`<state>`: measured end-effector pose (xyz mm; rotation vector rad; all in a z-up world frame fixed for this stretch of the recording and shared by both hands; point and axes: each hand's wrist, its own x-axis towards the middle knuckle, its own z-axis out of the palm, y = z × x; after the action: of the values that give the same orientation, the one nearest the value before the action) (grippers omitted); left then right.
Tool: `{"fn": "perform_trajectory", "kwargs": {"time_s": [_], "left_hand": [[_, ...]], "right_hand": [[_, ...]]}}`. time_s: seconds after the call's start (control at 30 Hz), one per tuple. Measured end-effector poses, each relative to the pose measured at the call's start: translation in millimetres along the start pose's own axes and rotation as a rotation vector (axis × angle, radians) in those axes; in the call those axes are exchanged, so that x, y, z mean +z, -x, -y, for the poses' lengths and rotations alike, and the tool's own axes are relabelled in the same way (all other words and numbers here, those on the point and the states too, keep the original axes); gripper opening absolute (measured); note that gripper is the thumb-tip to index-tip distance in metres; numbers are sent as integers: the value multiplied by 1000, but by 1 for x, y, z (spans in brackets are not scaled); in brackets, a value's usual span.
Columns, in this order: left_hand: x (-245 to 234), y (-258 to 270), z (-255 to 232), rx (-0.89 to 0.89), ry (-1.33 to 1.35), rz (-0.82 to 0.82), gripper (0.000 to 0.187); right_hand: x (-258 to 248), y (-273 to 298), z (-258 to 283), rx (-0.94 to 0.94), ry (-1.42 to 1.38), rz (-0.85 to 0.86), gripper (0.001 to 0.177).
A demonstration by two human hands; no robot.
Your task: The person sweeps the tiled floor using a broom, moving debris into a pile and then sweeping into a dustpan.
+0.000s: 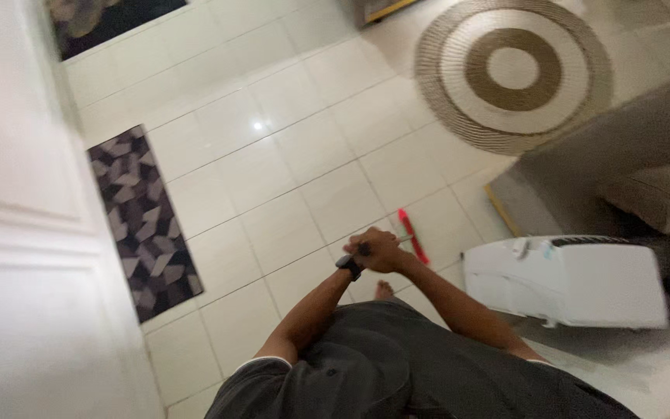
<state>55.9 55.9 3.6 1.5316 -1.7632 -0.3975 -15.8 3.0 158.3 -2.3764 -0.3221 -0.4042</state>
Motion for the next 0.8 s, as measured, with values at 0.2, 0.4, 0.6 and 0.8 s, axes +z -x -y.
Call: {"fn": "perform_trajectory", "kwargs": {"time_s": [0.2, 0.4, 0.6, 0.8], "left_hand": [[-78, 111, 11, -332, 493, -271, 22], [-161, 239, 19, -405, -50, -321, 18], [-232, 374, 12, -801, -283, -108, 39], [-278, 501, -32, -1336, -86, 159, 30]], "right_hand": [[40, -81, 57, 112, -365, -148, 48], [129, -151, 125, -150, -703, -246, 39], [272, -167, 118, 43, -925, -196, 34], [388, -155, 145, 87, -1067, 347, 20]]}}
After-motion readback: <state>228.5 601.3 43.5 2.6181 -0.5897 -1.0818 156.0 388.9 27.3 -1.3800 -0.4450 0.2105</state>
